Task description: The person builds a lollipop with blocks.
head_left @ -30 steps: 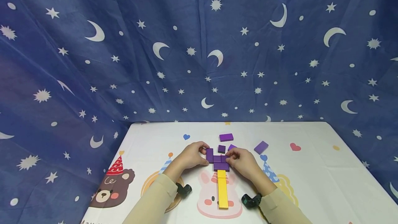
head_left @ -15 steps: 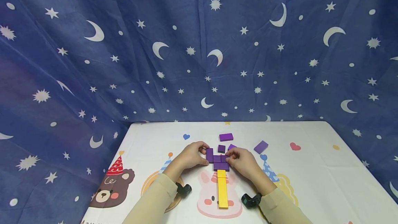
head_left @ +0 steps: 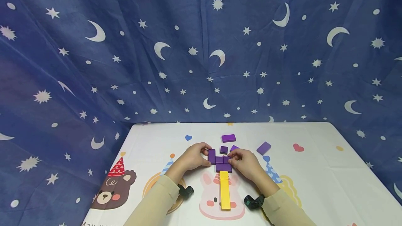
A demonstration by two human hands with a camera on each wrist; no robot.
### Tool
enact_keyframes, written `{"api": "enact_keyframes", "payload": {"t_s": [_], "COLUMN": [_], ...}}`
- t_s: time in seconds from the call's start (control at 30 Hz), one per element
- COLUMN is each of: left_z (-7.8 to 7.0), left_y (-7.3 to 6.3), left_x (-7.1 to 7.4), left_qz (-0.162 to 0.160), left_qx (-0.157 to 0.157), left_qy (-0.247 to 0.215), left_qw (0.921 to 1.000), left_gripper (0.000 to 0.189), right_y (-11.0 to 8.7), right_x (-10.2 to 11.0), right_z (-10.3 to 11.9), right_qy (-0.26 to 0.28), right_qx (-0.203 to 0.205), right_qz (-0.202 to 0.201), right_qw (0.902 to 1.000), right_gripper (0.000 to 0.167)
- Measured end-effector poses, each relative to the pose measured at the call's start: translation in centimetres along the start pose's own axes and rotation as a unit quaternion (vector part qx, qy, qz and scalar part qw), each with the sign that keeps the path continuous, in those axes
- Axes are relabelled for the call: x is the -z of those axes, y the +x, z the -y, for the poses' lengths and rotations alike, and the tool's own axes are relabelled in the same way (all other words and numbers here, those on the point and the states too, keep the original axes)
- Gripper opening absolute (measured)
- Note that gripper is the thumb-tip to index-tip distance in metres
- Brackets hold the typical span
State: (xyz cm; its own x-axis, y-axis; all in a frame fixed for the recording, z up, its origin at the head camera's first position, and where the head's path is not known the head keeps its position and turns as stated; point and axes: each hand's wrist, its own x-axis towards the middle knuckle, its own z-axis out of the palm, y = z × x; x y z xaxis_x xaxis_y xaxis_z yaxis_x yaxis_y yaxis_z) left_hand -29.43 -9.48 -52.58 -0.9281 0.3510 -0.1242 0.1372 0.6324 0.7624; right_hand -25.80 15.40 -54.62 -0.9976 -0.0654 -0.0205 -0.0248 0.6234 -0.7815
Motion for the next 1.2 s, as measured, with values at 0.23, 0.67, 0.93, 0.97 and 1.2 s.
{"api": "enact_keyframes", "payload": {"t_s": [0.23,0.67,0.93,0.97,1.2], "left_z": [-0.17,0.18,0.00,-0.02,-0.20], "left_y": [-0.07,0.17,-0.02,-0.05,-0.21], "left_x": [0.09,-0.06,0.04,0.05,0.11], "left_qz": [-0.001,-0.002,-0.001,0.000,-0.001], "left_qx": [-0.002,-0.004,-0.005,-0.004,-0.004], "left_qy": [-0.001,-0.005,0.001,0.001,0.003], "left_qw": [1.0000,1.0000,1.0000,1.0000,1.0000], "left_gripper": [0.057,0.057,0.056,0.056,0.056], "right_y": [0.01,0.03,0.02,0.02,-0.01], "right_x": [0.02,0.06,0.03,0.02,0.02], "right_z": [0.02,0.03,-0.07,-0.10,-0.09], "right_qy": [-0.004,-0.006,-0.005,-0.005,-0.004], "right_qx": [-0.006,-0.007,-0.005,-0.004,-0.006], "right_qz": [0.000,0.003,0.003,0.003,0.003], "right_qw": [1.0000,1.0000,1.0000,1.0000,1.0000], "right_gripper": [0.012,0.013,0.011,0.011,0.011]}}
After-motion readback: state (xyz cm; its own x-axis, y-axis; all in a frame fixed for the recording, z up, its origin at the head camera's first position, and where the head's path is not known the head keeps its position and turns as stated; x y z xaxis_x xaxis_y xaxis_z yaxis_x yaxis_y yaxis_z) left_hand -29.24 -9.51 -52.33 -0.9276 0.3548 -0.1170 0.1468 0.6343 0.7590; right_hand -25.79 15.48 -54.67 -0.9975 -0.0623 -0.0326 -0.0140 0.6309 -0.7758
